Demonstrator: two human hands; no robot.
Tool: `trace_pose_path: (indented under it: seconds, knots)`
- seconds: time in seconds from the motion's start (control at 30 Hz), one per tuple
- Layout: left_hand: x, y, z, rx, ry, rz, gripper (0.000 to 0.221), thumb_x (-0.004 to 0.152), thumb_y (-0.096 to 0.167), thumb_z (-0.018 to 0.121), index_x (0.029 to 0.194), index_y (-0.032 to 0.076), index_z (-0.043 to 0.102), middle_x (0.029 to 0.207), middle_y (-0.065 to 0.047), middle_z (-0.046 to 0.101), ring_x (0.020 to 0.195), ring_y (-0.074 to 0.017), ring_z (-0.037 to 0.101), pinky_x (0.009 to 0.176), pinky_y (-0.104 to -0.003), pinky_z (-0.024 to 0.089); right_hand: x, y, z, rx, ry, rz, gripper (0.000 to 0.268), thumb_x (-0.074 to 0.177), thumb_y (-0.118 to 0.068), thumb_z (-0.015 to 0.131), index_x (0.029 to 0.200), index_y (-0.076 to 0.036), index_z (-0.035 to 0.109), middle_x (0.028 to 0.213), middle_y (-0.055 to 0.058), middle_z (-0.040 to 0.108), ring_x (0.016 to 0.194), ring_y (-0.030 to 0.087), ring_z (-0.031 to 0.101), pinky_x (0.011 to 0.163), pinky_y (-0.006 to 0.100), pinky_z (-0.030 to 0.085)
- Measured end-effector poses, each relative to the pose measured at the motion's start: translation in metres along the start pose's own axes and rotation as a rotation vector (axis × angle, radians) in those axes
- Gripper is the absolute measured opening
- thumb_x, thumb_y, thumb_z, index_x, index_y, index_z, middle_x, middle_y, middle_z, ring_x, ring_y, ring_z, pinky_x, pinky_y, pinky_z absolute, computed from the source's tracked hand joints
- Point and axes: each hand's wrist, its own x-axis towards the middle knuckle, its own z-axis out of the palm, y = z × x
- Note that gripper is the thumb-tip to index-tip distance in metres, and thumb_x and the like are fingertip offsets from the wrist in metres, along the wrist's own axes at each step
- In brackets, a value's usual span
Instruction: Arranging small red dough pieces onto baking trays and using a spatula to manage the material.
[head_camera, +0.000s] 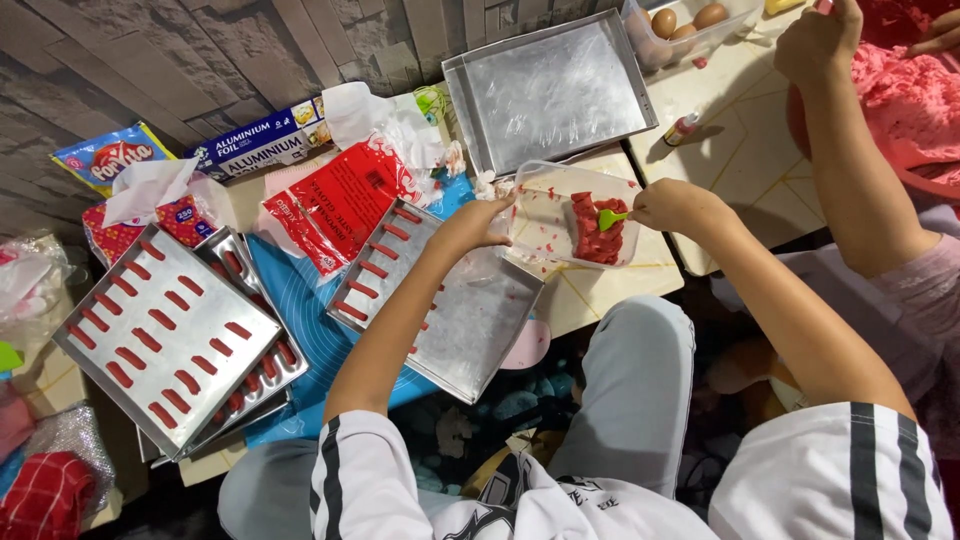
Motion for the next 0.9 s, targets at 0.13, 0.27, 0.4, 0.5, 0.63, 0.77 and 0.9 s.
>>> trace_pose_path:
  seconds: [0.13, 0.27, 0.4, 0.5, 0.63, 0.77, 0.9]
  knots:
    - [0.002, -0.002, 0.002, -0.047, 0.036, 0.024, 0.095, 0.076, 0.036, 0.086, 0.157, 0.016, 0.039, 0.108, -0.030, 0.072, 0.108, -0.0499, 0.067, 0.095, -0.059, 0.053, -0.012, 0.001, -0.007, 0.119, 0.001, 0.008, 0.042, 0.102, -0.038, 0.051, 0.121, -0.011, 0.076, 0.110, 0.015, 0.079, 0.100, 0.033, 0.075, 0.083, 0.040, 0.063]
    - [0.006, -0.009, 0.008, -0.032, 0.035, 0.016, 0.093, 0.074, 0.041, 0.087, 0.154, 0.022, 0.043, 0.105, -0.027, 0.073, 0.107, -0.0464, 0.068, 0.095, -0.055, 0.054, -0.009, 0.003, -0.008, 0.220, 0.022, 0.010, 0.041, 0.100, -0.039, 0.055, 0.122, -0.012, 0.076, 0.109, 0.017, 0.078, 0.102, 0.037, 0.073, 0.086, 0.044, 0.060]
    - [0.006, -0.011, 0.012, -0.052, 0.037, 0.005, 0.094, 0.074, 0.039, 0.088, 0.154, 0.022, 0.042, 0.107, -0.026, 0.073, 0.107, -0.0457, 0.068, 0.094, -0.055, 0.054, -0.007, 0.004, -0.003, 0.304, 0.027, -0.013, 0.040, 0.098, -0.037, 0.058, 0.121, -0.010, 0.076, 0.110, 0.019, 0.078, 0.106, 0.041, 0.071, 0.090, 0.048, 0.058]
    - [0.008, -0.008, 0.009, -0.019, 0.032, 0.003, 0.093, 0.074, 0.041, 0.088, 0.153, 0.022, 0.044, 0.107, -0.026, 0.073, 0.108, -0.0454, 0.068, 0.095, -0.055, 0.054, -0.005, 0.004, 0.003, 0.330, 0.042, -0.020, 0.040, 0.097, -0.041, 0.059, 0.119, -0.012, 0.075, 0.110, 0.020, 0.077, 0.108, 0.042, 0.070, 0.093, 0.050, 0.057]
    - [0.017, -0.005, 0.014, 0.193, 0.017, -0.071, 0.094, 0.072, 0.046, 0.087, 0.153, 0.022, 0.044, 0.109, -0.014, 0.075, 0.109, -0.0358, 0.070, 0.095, -0.055, 0.053, 0.013, -0.019, 0.009, -0.231, 0.074, -0.071, 0.031, 0.099, -0.041, 0.057, 0.116, -0.022, 0.075, 0.101, 0.006, 0.077, 0.092, 0.026, 0.075, 0.079, 0.038, 0.062]
    - [0.038, -0.010, 0.034, 0.443, -0.012, -0.134, 0.103, 0.072, 0.051, 0.086, 0.157, 0.020, 0.036, 0.112, -0.007, 0.074, 0.107, -0.0302, 0.071, 0.095, -0.062, 0.049, 0.000, -0.041, -0.040, -0.770, 0.106, -0.190, 0.018, 0.093, -0.030, 0.065, 0.105, -0.024, 0.077, 0.089, -0.003, 0.077, 0.082, 0.018, 0.074, 0.067, 0.030, 0.060]
    - [0.046, -0.025, 0.044, 0.441, -0.001, -0.114, 0.106, 0.070, 0.051, 0.086, 0.157, 0.018, 0.035, 0.110, -0.007, 0.074, 0.105, -0.0317, 0.071, 0.093, -0.064, 0.049, -0.018, -0.033, -0.045, -0.977, 0.044, -0.237, 0.017, 0.089, -0.031, 0.068, 0.104, -0.028, 0.074, 0.085, -0.005, 0.074, 0.076, 0.018, 0.071, 0.065, 0.031, 0.059]
